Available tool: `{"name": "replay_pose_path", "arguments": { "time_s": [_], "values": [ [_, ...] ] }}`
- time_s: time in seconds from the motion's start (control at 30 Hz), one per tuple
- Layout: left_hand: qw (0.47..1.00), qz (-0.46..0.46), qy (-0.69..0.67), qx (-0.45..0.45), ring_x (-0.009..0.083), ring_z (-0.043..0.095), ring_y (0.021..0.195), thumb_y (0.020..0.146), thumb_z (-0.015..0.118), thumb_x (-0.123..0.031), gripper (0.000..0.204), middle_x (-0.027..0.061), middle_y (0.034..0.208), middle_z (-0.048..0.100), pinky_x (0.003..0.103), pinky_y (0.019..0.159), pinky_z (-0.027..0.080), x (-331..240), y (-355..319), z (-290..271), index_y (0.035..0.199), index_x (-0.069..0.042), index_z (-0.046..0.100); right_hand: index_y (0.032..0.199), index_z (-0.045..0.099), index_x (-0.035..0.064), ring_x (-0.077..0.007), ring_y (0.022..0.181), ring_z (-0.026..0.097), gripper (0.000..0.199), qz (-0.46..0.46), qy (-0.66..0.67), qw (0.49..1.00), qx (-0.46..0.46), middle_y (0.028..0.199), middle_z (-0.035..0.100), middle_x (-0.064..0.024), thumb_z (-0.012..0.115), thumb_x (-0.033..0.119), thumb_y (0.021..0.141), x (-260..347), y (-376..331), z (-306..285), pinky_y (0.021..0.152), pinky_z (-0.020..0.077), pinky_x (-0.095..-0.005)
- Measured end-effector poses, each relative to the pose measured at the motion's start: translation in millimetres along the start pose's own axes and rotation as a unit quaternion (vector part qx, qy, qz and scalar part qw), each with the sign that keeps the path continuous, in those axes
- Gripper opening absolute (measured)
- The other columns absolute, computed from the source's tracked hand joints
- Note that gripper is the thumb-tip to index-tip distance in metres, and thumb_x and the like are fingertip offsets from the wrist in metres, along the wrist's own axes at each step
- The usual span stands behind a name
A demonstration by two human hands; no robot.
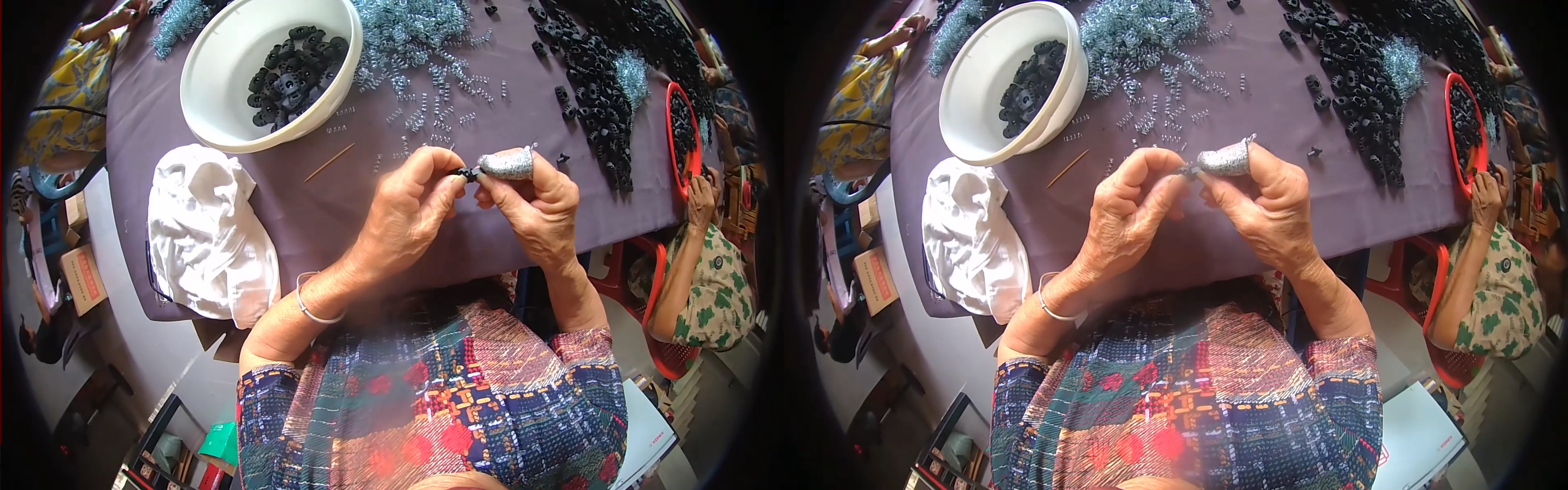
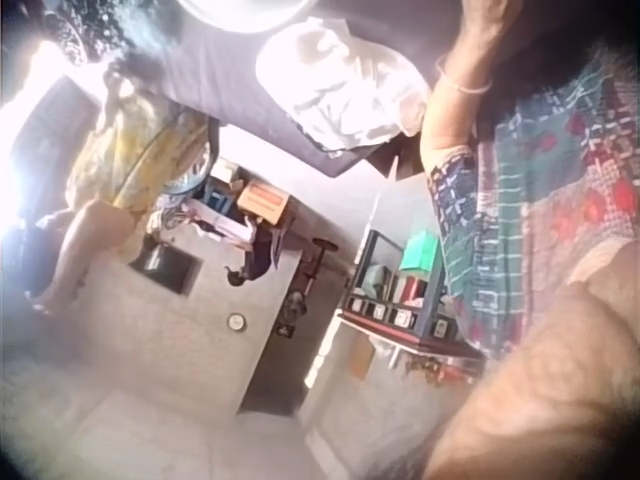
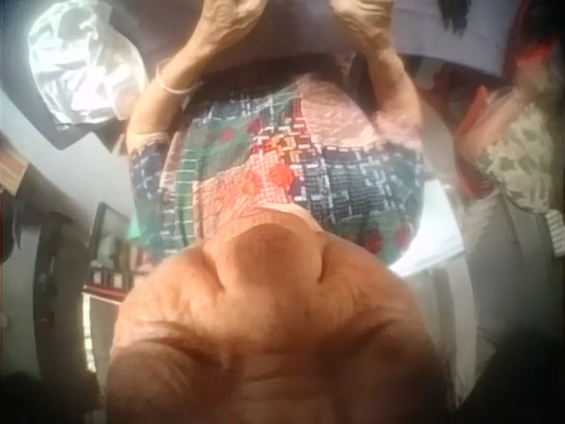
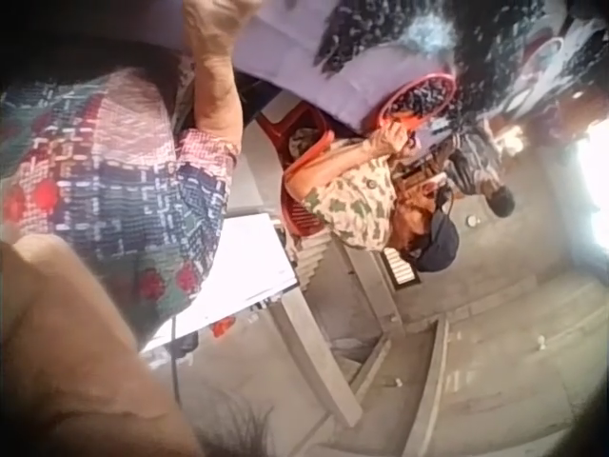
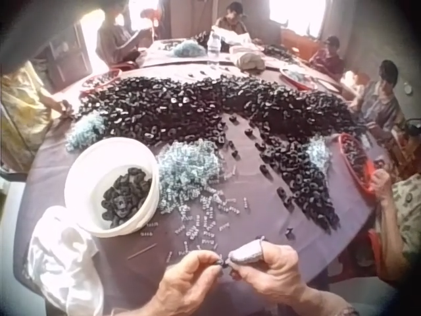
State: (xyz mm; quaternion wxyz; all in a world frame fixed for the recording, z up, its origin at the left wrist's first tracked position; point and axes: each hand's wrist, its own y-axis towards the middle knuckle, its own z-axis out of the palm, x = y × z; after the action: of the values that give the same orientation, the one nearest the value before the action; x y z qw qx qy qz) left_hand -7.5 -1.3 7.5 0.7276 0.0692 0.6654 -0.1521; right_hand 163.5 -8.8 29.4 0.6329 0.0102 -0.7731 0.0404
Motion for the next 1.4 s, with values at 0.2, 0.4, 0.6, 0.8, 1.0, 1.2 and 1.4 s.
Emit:
{"name": "replay_pose_path", "arguments": {
  "time_s": [0.2, 0.4, 0.6, 0.8, 1.0, 1.2, 1.4],
  "values": [
    [1.0, -0.01, 0.026, 0.002, 0.0075, 0.058, 0.072, 0.093, 0.056, -0.004, 0.014, 0.0026, 0.084, 0.061, 0.022, 0.062, 0.051, 3, -1, -3, 0.106, 0.0, 0.057, 0.094, 0.063, -0.002, -0.0095, 0.068, 0.063, 0.012, 0.002, -0.027, 1.0, 0.011, 0.078, 0.065, -0.0051, 0.066, -0.005, 0.082, 0, 4, 3, 0.061, 0.052, -0.0231],
    [0.999, -0.009, 0.031, -0.029, 0.0075, 0.059, 0.069, 0.092, 0.056, -0.003, 0.014, 0.0022, 0.081, 0.061, 0.022, 0.061, 0.05, 5, -1, 0, 0.106, 0.0, 0.058, 0.091, 0.062, -0.0022, -0.0103, 0.067, 0.063, 0.012, -0.02, -0.054, 0.998, -0.029, 0.079, 0.063, -0.0046, 0.066, -0.007, 0.081, -1, 4, 11, 0.06, 0.0508, -0.0228],
    [0.998, 0.017, 0.05, -0.044, 0.0073, 0.059, 0.068, 0.092, 0.058, -0.004, 0.014, 0.0022, 0.08, 0.061, 0.021, 0.061, 0.049, 7, 1, -1, 0.105, -0.001, 0.059, 0.09, 0.062, -0.0024, -0.0109, 0.068, 0.063, 0.012, -0.064, -0.102, 0.992, -0.027, 0.078, 0.063, -0.0049, 0.067, -0.007, 0.08, -3, 8, 13, 0.06, 0.0509, -0.0233],
    [1.0, -0.018, 0.015, -0.018, 0.0071, 0.06, 0.07, 0.092, 0.058, -0.005, 0.013, 0.0017, 0.082, 0.062, 0.021, 0.061, 0.05, 3, 2, -3, 0.105, -0.001, 0.059, 0.093, 0.063, -0.0021, -0.0089, 0.07, 0.063, 0.009, 0.036, 0.0, 0.999, 0.035, 0.078, 0.065, -0.0049, 0.066, -0.002, 0.084, 3, 12, 1, 0.062, 0.0512, -0.0234],
    [1.0, -0.02, -0.004, -0.014, 0.0068, 0.06, 0.071, 0.092, 0.057, -0.006, 0.014, 0.0023, 0.083, 0.063, 0.022, 0.063, 0.051, 5, 3, -3, 0.105, -0.001, 0.059, 0.093, 0.064, -0.0011, -0.0078, 0.068, 0.062, 0.008, 0.026, -0.033, 0.998, 0.044, 0.075, 0.066, -0.0034, 0.065, 0.0, 0.085, 5, 13, -1, 0.061, 0.0504, -0.0222],
    [0.999, -0.027, 0.008, -0.021, 0.0069, 0.06, 0.071, 0.092, 0.058, -0.006, 0.013, 0.0021, 0.081, 0.063, 0.021, 0.062, 0.05, 3, 1, -2, 0.104, -0.001, 0.059, 0.094, 0.063, -0.0013, -0.008, 0.068, 0.062, 0.01, 0.026, -0.035, 0.998, 0.04, 0.076, 0.065, -0.0032, 0.066, 0.0, 0.085, 1, 10, -1, 0.062, 0.0507, -0.022],
    [1.0, -0.023, 0.001, -0.017, 0.007, 0.06, 0.07, 0.092, 0.058, -0.007, 0.014, 0.0018, 0.081, 0.063, 0.021, 0.062, 0.05, 2, 2, -4, 0.104, -0.001, 0.059, 0.097, 0.063, -0.0012, -0.0085, 0.071, 0.062, 0.011, 0.052, 0.018, 0.997, 0.06, 0.08, 0.064, -0.0032, 0.065, -0.001, 0.086, -2, 13, -5, 0.064, 0.0531, -0.0225]
  ]
}}
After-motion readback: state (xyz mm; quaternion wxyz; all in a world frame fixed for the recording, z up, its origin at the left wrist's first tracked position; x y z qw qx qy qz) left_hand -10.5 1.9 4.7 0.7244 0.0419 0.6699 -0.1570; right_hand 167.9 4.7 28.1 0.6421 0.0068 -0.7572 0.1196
